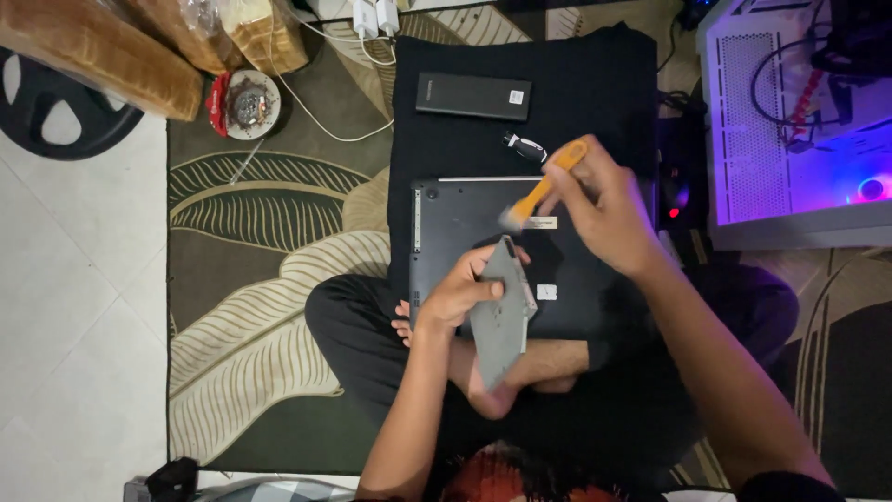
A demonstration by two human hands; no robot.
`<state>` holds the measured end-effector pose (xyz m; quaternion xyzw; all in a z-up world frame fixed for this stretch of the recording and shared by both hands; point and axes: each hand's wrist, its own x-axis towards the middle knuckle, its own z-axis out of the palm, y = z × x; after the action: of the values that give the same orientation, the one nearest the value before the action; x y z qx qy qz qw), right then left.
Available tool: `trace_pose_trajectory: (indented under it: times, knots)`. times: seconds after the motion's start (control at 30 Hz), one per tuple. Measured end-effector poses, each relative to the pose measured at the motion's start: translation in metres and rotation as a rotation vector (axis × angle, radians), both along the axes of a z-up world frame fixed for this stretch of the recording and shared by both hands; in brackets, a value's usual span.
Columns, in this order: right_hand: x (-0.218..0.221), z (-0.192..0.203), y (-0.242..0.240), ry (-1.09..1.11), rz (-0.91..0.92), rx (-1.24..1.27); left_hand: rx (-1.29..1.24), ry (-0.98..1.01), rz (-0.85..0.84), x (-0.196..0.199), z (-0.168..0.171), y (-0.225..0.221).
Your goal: Reattaching a small component panel to the underside of a laptop using a precision screwdriver.
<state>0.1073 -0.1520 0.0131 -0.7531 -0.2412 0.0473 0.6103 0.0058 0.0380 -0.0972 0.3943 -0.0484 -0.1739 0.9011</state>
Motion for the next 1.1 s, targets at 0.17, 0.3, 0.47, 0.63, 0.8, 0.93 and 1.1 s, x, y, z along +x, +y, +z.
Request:
trace_pose_trajectory:
  times: [0.17, 0.3, 0.47, 0.63, 0.8, 0.93, 1.1]
  knots:
    - [-0.025, -0.008, -0.025, -0.121, -0.172, 0.134, -0.009, 0.049, 0.077, 0.000, -0.005, -0.002]
    - [-0.083, -0.016, -0.039, -0.166, -0.226, 0.116, 0.066, 0.100, 0.196, 0.000, -0.054, -0.001]
    - [-0.111, 0.032, -0.026, -0.145, -0.108, 0.187, 0.081, 0.164, 0.271, 0.006, -0.053, 0.001]
    - [-0.130, -0.009, -0.026, -0.217, -0.081, 0.197, 0.058, 0.179, 0.296, 0.008, -0.045, 0.001]
    - [-0.133, 0.011, -0.032, -0.401, -0.221, 0.133, 0.187, 0.329, 0.311, 0.009, 0.016, -0.003]
    - [-0.147, -0.001, -0.023, -0.306, 0.155, -0.234, 0.172, 0.509, 0.387, 0.013, 0.024, -0.005]
    - [-0.149, -0.015, -0.048, -0.270, -0.199, 0.027, -0.179, 0.477, 0.490, 0.014, 0.019, -0.008]
